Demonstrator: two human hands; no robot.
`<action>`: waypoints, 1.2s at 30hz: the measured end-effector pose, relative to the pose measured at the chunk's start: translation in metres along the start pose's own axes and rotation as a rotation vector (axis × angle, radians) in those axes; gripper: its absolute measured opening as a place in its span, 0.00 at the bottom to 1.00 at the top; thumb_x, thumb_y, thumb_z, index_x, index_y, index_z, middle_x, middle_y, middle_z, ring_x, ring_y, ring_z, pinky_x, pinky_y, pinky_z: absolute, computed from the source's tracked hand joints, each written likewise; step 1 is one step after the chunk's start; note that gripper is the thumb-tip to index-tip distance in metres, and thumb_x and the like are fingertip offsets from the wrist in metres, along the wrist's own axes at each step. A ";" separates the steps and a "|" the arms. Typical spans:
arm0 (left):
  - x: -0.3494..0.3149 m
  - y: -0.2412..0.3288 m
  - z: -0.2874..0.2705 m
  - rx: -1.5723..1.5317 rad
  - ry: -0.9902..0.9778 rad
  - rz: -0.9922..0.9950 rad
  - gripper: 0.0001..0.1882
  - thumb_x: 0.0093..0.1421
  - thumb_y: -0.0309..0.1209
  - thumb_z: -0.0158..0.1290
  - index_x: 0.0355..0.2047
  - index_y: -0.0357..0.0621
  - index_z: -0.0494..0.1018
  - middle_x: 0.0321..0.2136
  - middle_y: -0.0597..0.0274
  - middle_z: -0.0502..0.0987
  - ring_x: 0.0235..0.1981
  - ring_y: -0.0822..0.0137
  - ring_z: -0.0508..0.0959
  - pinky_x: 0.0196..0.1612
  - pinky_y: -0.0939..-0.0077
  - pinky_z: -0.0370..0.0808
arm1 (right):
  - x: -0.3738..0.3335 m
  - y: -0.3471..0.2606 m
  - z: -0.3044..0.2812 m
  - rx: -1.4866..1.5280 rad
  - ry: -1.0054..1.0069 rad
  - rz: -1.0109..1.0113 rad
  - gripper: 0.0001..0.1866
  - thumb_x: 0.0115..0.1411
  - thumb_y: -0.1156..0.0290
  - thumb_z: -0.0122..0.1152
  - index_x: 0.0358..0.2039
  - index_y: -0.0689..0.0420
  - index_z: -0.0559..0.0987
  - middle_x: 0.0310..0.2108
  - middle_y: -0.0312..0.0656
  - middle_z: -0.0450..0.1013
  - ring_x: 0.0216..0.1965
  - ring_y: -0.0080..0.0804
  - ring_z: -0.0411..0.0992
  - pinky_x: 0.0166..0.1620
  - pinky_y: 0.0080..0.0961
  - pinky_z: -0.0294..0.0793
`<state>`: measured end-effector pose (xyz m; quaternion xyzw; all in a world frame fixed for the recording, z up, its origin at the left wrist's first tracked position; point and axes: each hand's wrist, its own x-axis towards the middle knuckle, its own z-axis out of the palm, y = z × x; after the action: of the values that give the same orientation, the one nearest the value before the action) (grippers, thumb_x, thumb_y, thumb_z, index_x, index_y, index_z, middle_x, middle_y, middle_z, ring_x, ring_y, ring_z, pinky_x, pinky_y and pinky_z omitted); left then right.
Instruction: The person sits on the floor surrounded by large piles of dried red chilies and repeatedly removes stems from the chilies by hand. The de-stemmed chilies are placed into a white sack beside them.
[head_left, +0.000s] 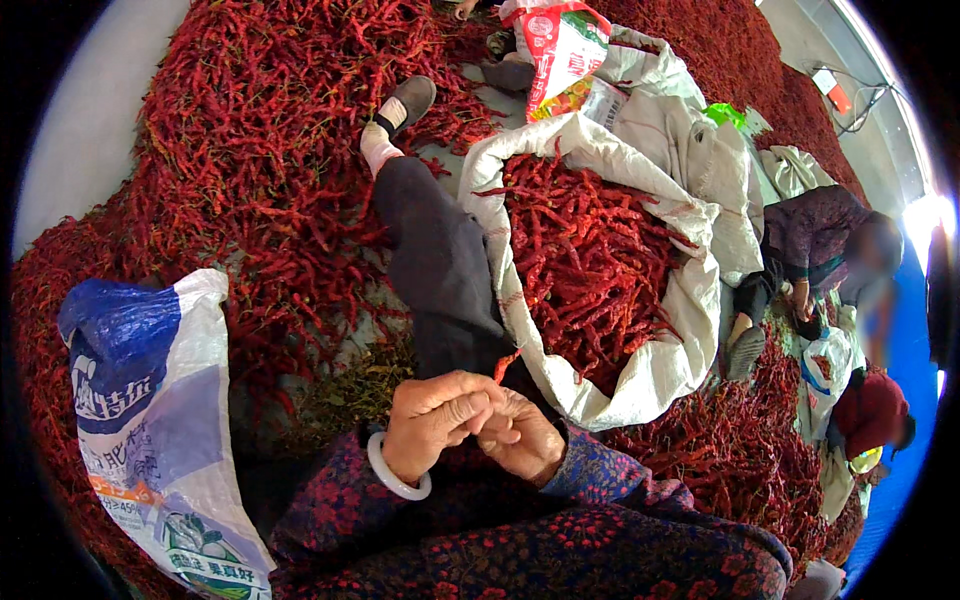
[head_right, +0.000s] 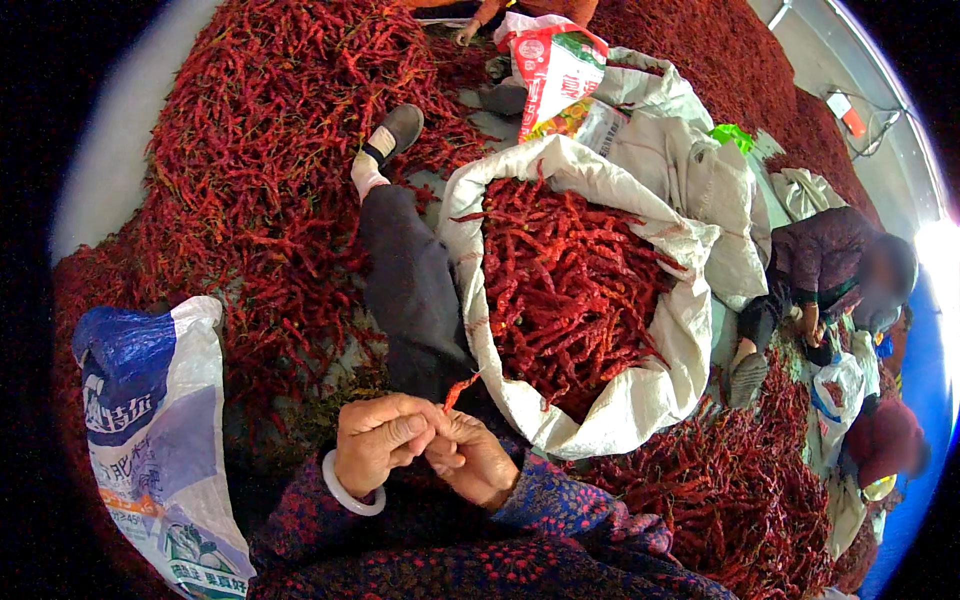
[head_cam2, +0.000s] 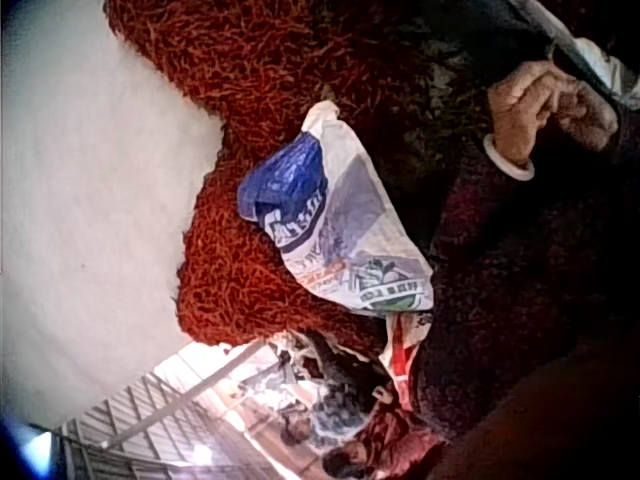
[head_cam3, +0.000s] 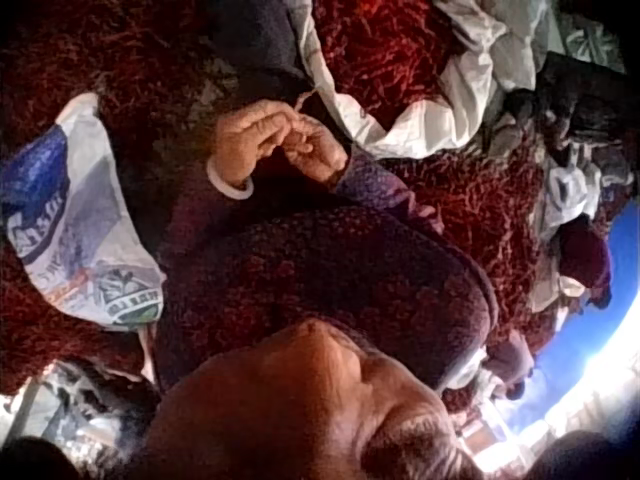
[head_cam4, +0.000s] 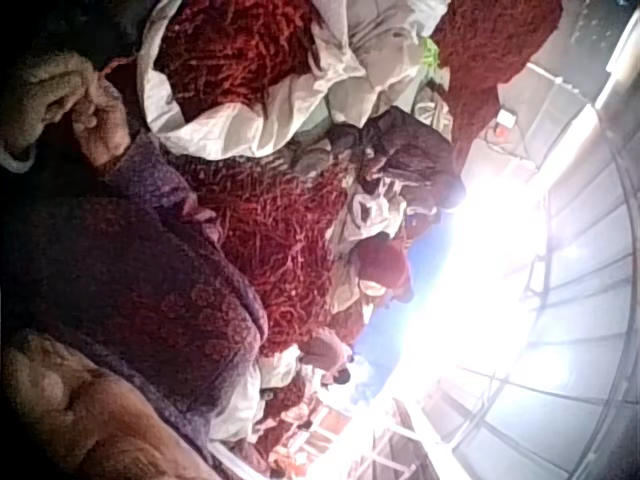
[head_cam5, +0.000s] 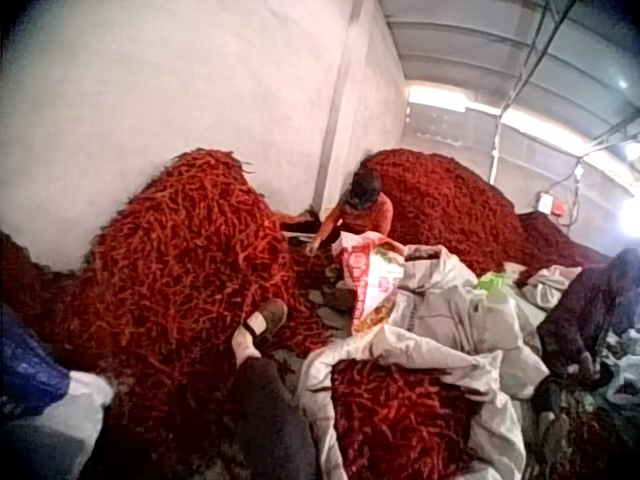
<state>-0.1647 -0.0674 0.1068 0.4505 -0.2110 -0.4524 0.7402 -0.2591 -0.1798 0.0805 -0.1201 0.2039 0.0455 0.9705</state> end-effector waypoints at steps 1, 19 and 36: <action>-0.004 0.008 0.004 0.032 0.024 -0.067 0.09 0.56 0.25 0.45 0.29 0.30 0.71 0.15 0.64 0.67 0.11 0.83 0.58 0.12 0.90 0.51 | -0.002 -0.005 0.001 -0.131 -0.006 0.007 0.08 0.56 0.69 0.50 0.32 0.60 0.69 0.20 0.31 0.63 0.15 0.12 0.55 0.16 0.06 0.55; -0.067 -0.049 -0.094 1.281 -0.042 0.103 0.14 0.40 0.16 0.47 0.30 0.42 0.72 0.26 0.54 0.74 0.26 0.55 0.74 0.27 0.66 0.72 | -0.042 -0.186 0.039 -2.681 0.294 -0.585 0.22 0.40 0.75 0.59 0.40 0.60 0.67 0.36 0.48 0.65 0.35 0.45 0.67 0.34 0.34 0.67; 0.099 0.017 0.001 1.350 0.320 0.461 0.20 0.56 0.36 0.44 0.40 0.28 0.61 0.22 0.45 0.72 0.26 0.54 0.75 0.27 0.66 0.72 | 0.119 -0.241 -0.047 -2.684 0.443 -0.641 0.34 0.44 0.49 0.57 0.51 0.44 0.60 0.49 0.42 0.59 0.51 0.44 0.57 0.48 0.43 0.60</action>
<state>-0.1075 -0.1495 0.1120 0.8134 -0.4227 0.0146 0.3995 -0.1358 -0.4201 0.0421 -0.9919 0.1167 -0.0372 0.0324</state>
